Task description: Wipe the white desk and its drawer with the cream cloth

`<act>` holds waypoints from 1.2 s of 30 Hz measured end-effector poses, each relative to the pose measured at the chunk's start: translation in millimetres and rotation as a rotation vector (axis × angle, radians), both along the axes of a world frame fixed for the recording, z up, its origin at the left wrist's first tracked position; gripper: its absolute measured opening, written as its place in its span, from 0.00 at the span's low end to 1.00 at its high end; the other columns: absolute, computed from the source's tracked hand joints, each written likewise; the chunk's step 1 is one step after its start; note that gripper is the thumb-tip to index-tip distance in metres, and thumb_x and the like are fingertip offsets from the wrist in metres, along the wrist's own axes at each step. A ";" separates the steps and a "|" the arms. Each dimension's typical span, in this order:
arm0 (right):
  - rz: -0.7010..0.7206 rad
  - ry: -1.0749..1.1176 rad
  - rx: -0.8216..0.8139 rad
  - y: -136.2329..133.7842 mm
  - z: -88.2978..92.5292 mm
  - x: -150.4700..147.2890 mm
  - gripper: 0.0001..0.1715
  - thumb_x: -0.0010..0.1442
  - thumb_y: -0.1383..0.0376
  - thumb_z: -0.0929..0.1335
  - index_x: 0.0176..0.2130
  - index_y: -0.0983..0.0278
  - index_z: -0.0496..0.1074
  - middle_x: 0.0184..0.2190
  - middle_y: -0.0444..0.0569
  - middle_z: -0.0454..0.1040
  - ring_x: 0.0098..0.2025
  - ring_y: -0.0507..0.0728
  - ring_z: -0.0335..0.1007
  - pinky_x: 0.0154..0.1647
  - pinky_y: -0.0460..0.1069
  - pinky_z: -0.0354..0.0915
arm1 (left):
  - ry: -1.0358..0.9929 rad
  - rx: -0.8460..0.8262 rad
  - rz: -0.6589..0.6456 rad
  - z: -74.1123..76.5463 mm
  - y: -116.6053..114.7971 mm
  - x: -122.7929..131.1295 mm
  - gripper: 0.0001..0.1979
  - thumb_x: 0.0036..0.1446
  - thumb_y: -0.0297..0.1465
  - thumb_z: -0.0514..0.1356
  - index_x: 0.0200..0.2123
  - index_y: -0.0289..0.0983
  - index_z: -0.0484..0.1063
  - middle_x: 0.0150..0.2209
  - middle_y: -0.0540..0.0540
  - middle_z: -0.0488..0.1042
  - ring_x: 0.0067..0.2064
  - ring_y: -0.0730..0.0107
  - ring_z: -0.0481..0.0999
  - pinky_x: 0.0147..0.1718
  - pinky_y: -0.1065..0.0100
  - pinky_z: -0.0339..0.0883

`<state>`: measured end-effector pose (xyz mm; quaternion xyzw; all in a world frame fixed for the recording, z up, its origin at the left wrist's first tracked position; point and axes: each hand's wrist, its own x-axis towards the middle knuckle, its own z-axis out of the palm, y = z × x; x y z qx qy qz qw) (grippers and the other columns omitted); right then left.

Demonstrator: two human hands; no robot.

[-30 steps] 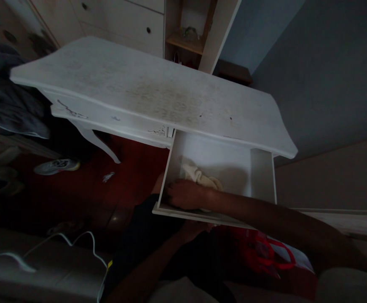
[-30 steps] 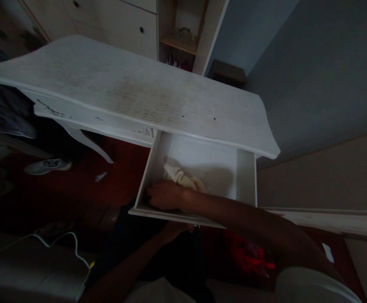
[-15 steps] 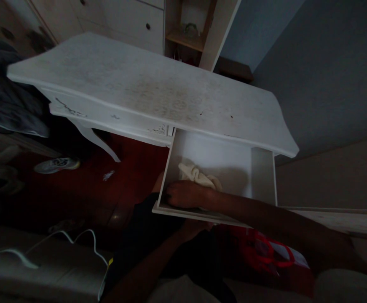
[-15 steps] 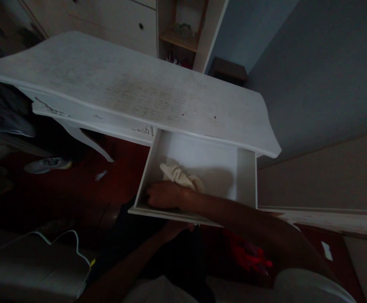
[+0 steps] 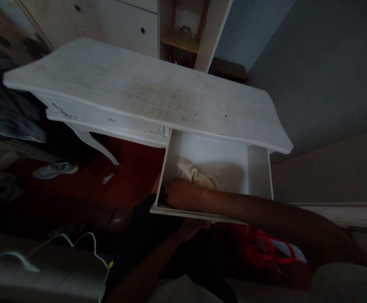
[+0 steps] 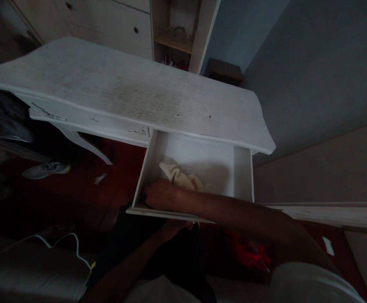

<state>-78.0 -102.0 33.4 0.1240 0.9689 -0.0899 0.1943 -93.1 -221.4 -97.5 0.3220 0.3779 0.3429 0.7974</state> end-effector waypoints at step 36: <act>-1.135 -0.084 0.509 36.4 -1.7 200.4 0.28 0.51 0.65 0.73 0.51 0.70 0.65 0.52 0.63 0.69 0.55 0.67 0.65 0.52 0.56 0.66 | 0.075 0.056 -0.027 -36.1 5.4 8.9 0.31 0.34 0.60 0.66 0.23 0.36 0.76 0.23 0.45 0.75 0.29 0.63 0.73 0.34 0.61 0.69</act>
